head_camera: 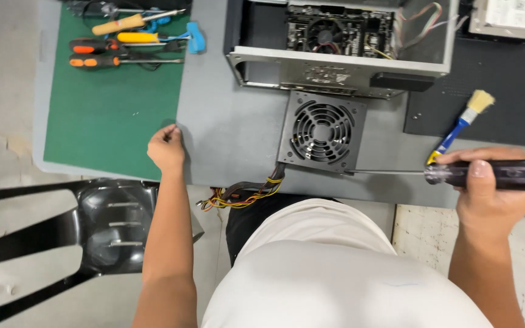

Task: Cleaning the exterior and fan of a computer power supply unit using a brush and screwdriver.

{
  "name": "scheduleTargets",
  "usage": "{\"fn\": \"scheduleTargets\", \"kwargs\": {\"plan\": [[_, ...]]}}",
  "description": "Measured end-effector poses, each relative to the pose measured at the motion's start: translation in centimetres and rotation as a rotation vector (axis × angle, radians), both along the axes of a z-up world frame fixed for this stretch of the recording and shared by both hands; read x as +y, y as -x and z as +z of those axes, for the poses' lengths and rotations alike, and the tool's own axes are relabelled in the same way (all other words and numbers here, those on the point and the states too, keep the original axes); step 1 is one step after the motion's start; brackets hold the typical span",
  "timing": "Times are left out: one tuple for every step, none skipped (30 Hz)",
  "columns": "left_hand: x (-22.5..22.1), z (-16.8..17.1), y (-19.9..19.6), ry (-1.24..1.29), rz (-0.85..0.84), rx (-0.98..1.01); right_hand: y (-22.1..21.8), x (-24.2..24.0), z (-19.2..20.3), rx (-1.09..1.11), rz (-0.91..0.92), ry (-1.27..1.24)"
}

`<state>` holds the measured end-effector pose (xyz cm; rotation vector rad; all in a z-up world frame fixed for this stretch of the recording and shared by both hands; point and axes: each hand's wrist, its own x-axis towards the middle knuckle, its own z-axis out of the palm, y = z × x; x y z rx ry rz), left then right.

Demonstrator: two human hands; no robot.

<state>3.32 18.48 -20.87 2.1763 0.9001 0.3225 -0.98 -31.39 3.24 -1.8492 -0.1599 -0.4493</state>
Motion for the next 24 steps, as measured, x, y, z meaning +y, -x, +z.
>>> {"fn": "scheduleTargets", "kwargs": {"plan": [[0.6, 0.4, -0.1, 0.006, 0.146, 0.062, -0.1, -0.2, -0.2, -0.001, 0.006, 0.022], [1.0, 0.7, -0.2, 0.008, 0.161, 0.061, 0.0, -0.3, -0.4, -0.002, 0.021, 0.023], [1.3, 1.1, -0.3, -0.008, 0.203, 0.088, -0.1, -0.5, -0.6, 0.012, 0.007, 0.011], [1.6, 1.4, -0.6, -0.023, 0.238, 0.114, 0.1, -0.6, -0.9, 0.026, -0.014, 0.0], [1.8, 1.3, -0.4, -0.021, 0.246, 0.114, 0.0, -0.8, -1.0, 0.026, -0.006, 0.001], [2.1, 1.3, -0.4, -0.013, 0.248, 0.143, 0.1, -0.9, -1.0, 0.026, -0.005, 0.005], [2.3, 1.3, -0.5, -0.005, 0.249, 0.172, 0.1, -1.1, -1.1, 0.026, -0.005, 0.01], [2.6, 1.2, -0.3, -0.006, 0.248, 0.173, 0.1, -1.2, -1.2, 0.027, -0.005, 0.01], [2.9, 1.0, -0.2, 0.014, 0.191, 0.172, 0.1, -1.3, -1.3, 0.027, -0.007, 0.003], [3.1, 0.8, -0.2, 0.033, 0.13, 0.171, 0.2, -1.5, -1.5, 0.028, -0.012, -0.003], [4.7, -1.4, -0.3, 0.032, 0.127, 0.173, 0.0, -1.1, -1.3, 0.03, -0.016, -0.003], [5.8, -3.9, -0.6, 0.079, 0.135, 0.066, -0.1, -0.9, -1.1, 0.02, -0.003, -0.003], [6.8, -6.3, -1.0, 0.127, 0.143, -0.04, -0.1, -0.8, -0.8, 0.011, 0.009, -0.003], [5.1, -4.4, -1.1, 0.137, 0.125, -0.038, -0.2, -0.8, -1.1, 0.011, -0.009, 0.007], [3.5, -2.4, -1.0, 0.003, 0.039, -0.124, -0.2, -0.9, -1.3, -0.011, -0.011, -0.021], [1.9, -0.4, -1.0, -0.131, -0.049, -0.213, -0.3, -0.9, -1.6, -0.033, -0.012, -0.05], [-1.0, 1.4, -1.5, -0.12, -0.065, -0.215, -0.4, -1.0, -1.5, -0.034, -0.029, -0.041], [-3.5, 3.3, -1.5, -0.18, -0.225, -0.34, -0.4, -0.9, -1.6, -0.044, -0.029, -0.057], [-6.0, 5.2, -1.4, -0.237, -0.386, -0.465, -0.5, -0.8, -1.6, -0.053, -0.03, -0.073], [-8.4, 5.8, -1.5, -0.235, -0.39, -0.464, -0.5, -0.8, -1.6, -0.052, -0.034, -0.072], [-10.7, 6.5, -1.5, -0.176, -0.5, -0.404, -0.4, -0.8, -1.5, -0.047, -0.054, -0.073], [-12.9, 7.2, -1.5, -0.12, -0.604, -0.341, -0.5, -0.7, -1.5, -0.042, -0.069, -0.075], [-14.4, 8.0, -1.4, -0.12, -0.604, -0.339, -0.4, -0.8, -1.6, -0.04, -0.069, -0.076], [-15.9, 8.9, -1.5, -0.112, -0.774, -0.416, -0.4, -0.8, -1.6, -0.037, -0.077, -0.079]]}}
